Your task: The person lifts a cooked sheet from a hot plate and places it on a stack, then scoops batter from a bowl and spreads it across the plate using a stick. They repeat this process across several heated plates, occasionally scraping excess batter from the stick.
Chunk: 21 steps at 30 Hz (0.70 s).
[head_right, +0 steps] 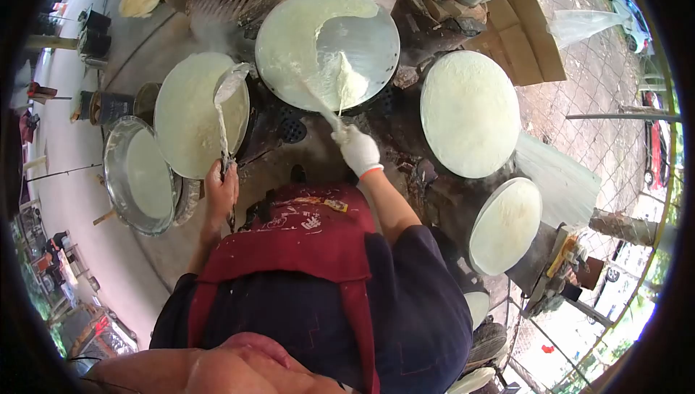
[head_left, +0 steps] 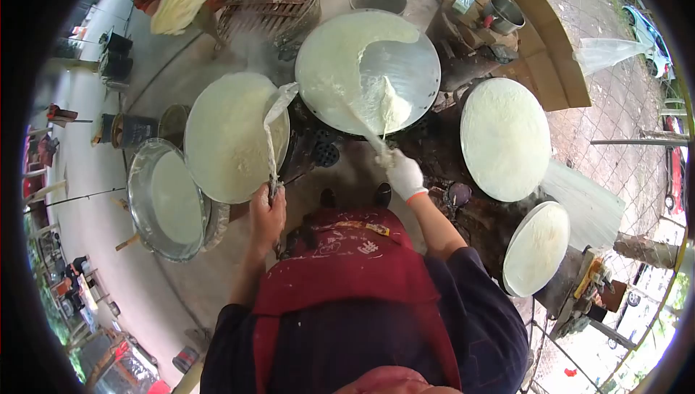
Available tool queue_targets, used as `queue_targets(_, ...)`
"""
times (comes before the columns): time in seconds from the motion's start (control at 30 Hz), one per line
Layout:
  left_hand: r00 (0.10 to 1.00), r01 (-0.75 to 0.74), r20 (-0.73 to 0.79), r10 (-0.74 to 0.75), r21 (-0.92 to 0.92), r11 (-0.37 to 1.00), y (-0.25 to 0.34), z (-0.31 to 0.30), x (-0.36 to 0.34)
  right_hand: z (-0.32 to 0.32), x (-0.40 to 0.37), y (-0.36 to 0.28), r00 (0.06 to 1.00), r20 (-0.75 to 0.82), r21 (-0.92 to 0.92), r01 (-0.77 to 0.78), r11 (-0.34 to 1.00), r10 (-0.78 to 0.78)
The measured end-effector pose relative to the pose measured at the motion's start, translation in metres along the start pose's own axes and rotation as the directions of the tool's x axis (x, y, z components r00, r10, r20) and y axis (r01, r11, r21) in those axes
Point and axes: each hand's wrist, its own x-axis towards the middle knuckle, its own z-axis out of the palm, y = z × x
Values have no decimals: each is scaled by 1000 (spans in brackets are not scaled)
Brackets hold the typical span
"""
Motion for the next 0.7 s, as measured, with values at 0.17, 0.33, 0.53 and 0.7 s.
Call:
queue_targets(0.17,997,64,-29,-66,-41,997,18,36,-8,-64,57,44,975,-223,84,20,996,-1)
queue_targets(0.33,999,10,-45,-10,-7,1000,25,62,-18,-57,11,60,964,14,-33,265,964,-264)
queue_targets(0.53,990,63,-127,-59,25,998,30,83,-30,-111,107,76,988,-146,-58,40,998,-48)
queue_targets(0.7,975,205,-73,-211,-84,975,44,89,-27,-46,93,131,850,-75,-373,461,805,-522)
